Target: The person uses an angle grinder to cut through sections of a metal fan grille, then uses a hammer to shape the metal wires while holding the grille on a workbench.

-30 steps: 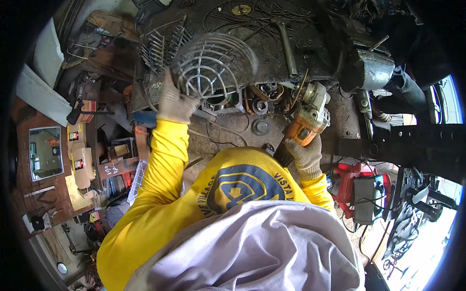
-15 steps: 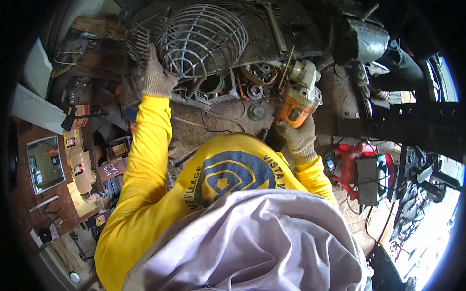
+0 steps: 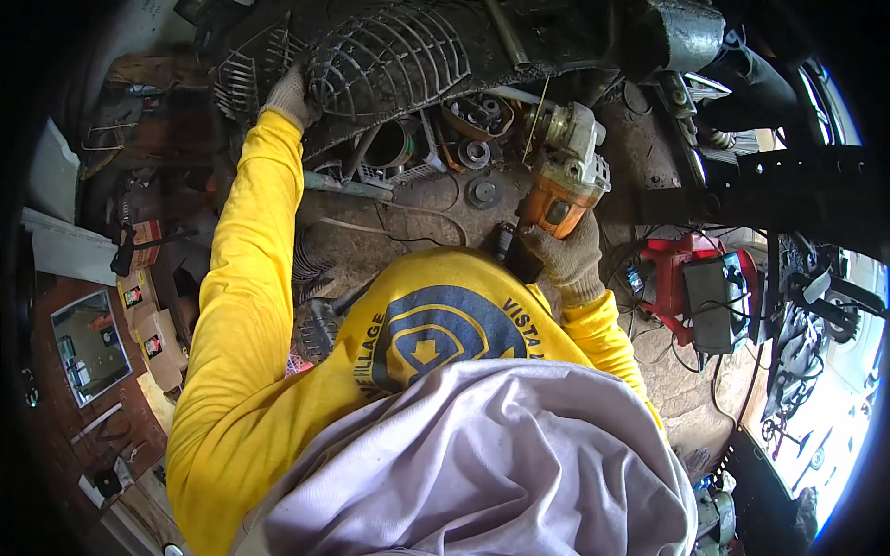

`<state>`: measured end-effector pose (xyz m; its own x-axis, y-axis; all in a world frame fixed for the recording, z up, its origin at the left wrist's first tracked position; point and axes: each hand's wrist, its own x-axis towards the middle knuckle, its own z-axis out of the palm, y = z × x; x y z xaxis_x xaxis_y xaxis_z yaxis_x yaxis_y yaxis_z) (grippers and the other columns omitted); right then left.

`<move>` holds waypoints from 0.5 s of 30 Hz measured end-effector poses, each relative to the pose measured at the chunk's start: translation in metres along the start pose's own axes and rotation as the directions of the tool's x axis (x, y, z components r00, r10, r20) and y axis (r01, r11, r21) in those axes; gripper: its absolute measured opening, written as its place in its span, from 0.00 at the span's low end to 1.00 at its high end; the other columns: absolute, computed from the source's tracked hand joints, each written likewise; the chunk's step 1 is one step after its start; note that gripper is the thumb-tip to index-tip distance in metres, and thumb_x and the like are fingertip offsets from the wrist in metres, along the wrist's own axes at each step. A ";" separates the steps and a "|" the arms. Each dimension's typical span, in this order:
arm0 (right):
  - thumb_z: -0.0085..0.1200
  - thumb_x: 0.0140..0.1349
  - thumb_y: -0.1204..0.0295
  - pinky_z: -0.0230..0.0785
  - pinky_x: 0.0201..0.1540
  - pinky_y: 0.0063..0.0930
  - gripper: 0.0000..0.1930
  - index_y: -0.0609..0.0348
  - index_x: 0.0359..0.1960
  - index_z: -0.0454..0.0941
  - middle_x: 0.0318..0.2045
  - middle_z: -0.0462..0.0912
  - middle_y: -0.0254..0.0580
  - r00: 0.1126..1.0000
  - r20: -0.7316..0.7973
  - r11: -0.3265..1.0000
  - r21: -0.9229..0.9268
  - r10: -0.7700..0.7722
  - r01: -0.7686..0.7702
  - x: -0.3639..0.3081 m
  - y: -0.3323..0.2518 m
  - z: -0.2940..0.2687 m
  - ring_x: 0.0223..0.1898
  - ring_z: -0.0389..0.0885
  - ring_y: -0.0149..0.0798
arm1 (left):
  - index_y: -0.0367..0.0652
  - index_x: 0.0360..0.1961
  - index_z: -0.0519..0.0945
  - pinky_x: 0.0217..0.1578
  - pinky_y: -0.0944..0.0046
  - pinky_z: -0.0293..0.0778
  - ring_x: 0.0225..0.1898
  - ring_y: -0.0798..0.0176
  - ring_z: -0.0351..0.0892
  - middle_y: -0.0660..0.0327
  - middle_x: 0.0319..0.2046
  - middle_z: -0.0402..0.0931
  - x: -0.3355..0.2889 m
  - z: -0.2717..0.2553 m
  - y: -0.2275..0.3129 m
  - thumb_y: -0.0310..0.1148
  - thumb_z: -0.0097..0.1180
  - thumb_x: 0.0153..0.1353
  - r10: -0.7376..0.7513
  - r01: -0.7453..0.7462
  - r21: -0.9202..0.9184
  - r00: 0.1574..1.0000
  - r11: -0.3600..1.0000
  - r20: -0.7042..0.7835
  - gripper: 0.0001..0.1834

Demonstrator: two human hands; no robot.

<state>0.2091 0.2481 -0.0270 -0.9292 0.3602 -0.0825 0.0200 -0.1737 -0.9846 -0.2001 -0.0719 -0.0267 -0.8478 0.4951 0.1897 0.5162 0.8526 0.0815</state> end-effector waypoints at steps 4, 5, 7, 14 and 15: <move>0.73 0.49 0.71 0.75 0.55 0.33 0.39 0.63 0.63 0.67 0.50 0.81 0.43 0.997 -0.019 0.997 -0.002 -0.074 0.074 0.000 0.010 0.002 0.50 0.81 0.37 | 0.38 0.61 0.75 0.57 0.53 0.74 0.57 0.39 0.76 0.41 0.52 0.79 0.007 -0.050 0.022 0.43 0.55 0.63 -0.019 -0.030 0.204 0.972 0.979 0.233 0.28; 0.73 0.49 0.71 0.75 0.55 0.33 0.39 0.63 0.63 0.67 0.50 0.81 0.43 0.997 -0.013 0.997 -0.003 -0.076 0.076 0.002 0.011 0.003 0.50 0.81 0.37 | 0.39 0.60 0.76 0.56 0.53 0.73 0.57 0.37 0.76 0.40 0.52 0.79 0.004 -0.058 0.027 0.46 0.53 0.64 -0.233 0.247 -0.065 0.958 0.967 0.169 0.28; 0.73 0.48 0.71 0.74 0.56 0.33 0.39 0.63 0.63 0.67 0.51 0.80 0.43 0.999 0.017 0.999 0.033 -0.038 0.037 0.004 0.013 0.002 0.51 0.80 0.38 | 0.42 0.57 0.78 0.53 0.49 0.74 0.53 0.36 0.79 0.41 0.50 0.80 -0.016 -0.080 0.059 0.53 0.47 0.67 -0.399 0.388 -0.346 0.916 0.854 0.044 0.28; 0.73 0.48 0.72 0.73 0.57 0.33 0.38 0.62 0.63 0.68 0.52 0.80 0.42 0.996 0.077 0.999 0.005 -0.038 0.037 0.014 0.004 0.010 0.52 0.80 0.38 | 0.42 0.57 0.77 0.53 0.53 0.76 0.51 0.44 0.83 0.46 0.47 0.83 -0.150 -0.060 0.107 0.48 0.61 0.62 -0.272 0.223 -0.258 0.947 0.940 -0.170 0.27; 0.73 0.48 0.71 0.73 0.57 0.33 0.38 0.62 0.62 0.68 0.52 0.80 0.42 0.996 0.077 0.999 -0.023 -0.042 0.044 0.017 0.005 0.011 0.52 0.80 0.37 | 0.44 0.62 0.72 0.55 0.51 0.76 0.50 0.43 0.83 0.48 0.54 0.79 -0.155 -0.051 0.111 0.47 0.62 0.61 -0.161 0.108 -0.185 0.939 0.977 -0.304 0.32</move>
<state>0.1888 0.2432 -0.0319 -0.9549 0.2956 -0.0287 -0.0124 -0.1362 -0.9906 -0.0050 -0.0627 0.0028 -0.8424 0.2768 0.4624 0.4355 0.8551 0.2815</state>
